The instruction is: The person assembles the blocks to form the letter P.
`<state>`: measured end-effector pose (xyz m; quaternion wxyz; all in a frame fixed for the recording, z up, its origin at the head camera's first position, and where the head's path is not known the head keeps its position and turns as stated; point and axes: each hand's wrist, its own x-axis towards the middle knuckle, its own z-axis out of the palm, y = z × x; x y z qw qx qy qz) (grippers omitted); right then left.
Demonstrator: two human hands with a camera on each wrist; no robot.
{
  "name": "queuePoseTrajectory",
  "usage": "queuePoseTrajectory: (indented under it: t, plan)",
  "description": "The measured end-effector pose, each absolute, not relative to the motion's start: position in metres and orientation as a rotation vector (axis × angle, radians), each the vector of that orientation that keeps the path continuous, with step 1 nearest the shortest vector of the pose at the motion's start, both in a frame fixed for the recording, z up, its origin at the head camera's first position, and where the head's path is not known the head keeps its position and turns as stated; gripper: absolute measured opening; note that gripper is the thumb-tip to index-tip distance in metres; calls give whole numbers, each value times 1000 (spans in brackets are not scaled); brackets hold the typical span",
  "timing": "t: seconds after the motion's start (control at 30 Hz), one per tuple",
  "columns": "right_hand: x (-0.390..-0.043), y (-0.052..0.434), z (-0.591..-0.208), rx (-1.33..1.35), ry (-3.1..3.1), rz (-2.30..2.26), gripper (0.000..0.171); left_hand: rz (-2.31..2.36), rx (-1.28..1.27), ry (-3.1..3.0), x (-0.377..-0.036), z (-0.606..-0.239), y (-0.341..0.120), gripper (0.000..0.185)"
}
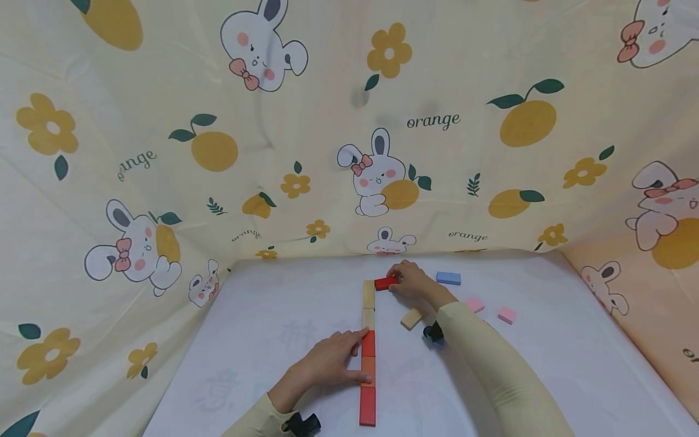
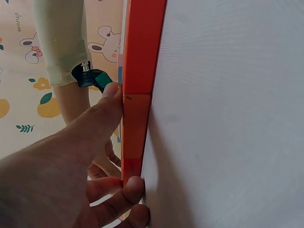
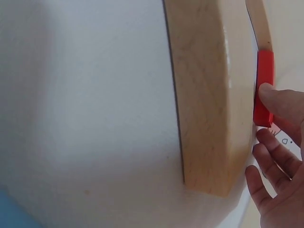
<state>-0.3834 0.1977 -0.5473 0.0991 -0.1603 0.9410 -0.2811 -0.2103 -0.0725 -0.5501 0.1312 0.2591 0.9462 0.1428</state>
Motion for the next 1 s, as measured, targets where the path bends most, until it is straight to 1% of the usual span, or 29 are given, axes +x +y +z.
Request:
queuePoseTrajectory:
  t: [0.4,0.7,1.0]
  plan:
    - [-386,198,-551,-479,2796,-806,33,401,734,2746,-212,-552,-72,105]
    - [-384,203,-550,-480,2765,-856,40,413,733,2745,-212,-553,-72,106]
    - [-376,228,-540,-473,2825,-975,33,431,759,2748,-211,-554,-74,107]
